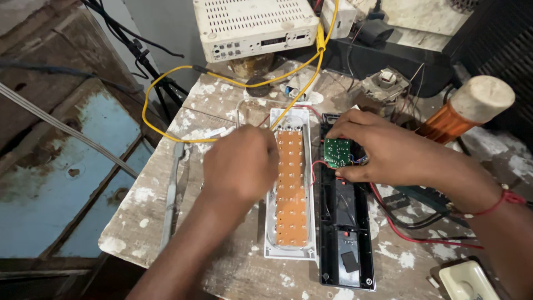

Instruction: The person repairs an LED emergency light on a cluttered workbench. They clean a small circuit board with a toothbrush, unscrew and open the light's housing with a screwdriver, reposition wires and the board inside the casing, plug the device's cord into a power strip, and test the circuit using a multimeter with probes.

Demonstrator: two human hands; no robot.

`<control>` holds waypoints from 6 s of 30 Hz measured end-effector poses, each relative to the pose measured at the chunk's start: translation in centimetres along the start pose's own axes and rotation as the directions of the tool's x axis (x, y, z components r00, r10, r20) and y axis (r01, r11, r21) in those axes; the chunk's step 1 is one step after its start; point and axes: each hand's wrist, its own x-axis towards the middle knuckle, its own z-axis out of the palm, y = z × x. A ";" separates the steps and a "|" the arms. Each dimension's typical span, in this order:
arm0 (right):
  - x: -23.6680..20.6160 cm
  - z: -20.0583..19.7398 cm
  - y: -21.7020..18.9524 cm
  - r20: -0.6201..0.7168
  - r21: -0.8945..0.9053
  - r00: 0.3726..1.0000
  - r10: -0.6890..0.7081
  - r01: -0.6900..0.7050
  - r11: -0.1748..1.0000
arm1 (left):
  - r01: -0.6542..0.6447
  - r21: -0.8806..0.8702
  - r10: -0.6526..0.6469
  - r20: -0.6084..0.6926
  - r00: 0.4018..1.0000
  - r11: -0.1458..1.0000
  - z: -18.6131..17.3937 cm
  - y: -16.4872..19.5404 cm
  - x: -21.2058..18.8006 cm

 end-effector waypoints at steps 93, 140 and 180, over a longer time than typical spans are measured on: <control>-1.7 -1.6 -0.4 -0.091 0.078 0.981 0.173 -0.166 0.983 | -0.281 -0.307 0.261 -0.104 0.960 0.909 1.6 1.9 0.7; -1.8 0.4 -2.2 -0.013 0.023 0.964 0.265 -0.265 0.964 | 0.294 0.112 -0.300 0.047 0.953 0.949 -3.9 -3.6 -4.5; -0.4 1.1 -3.4 0.007 -0.166 0.922 0.387 -0.381 0.910 | 0.002 -0.018 -0.005 -0.140 0.990 1.000 -9.3 -15.5 -0.4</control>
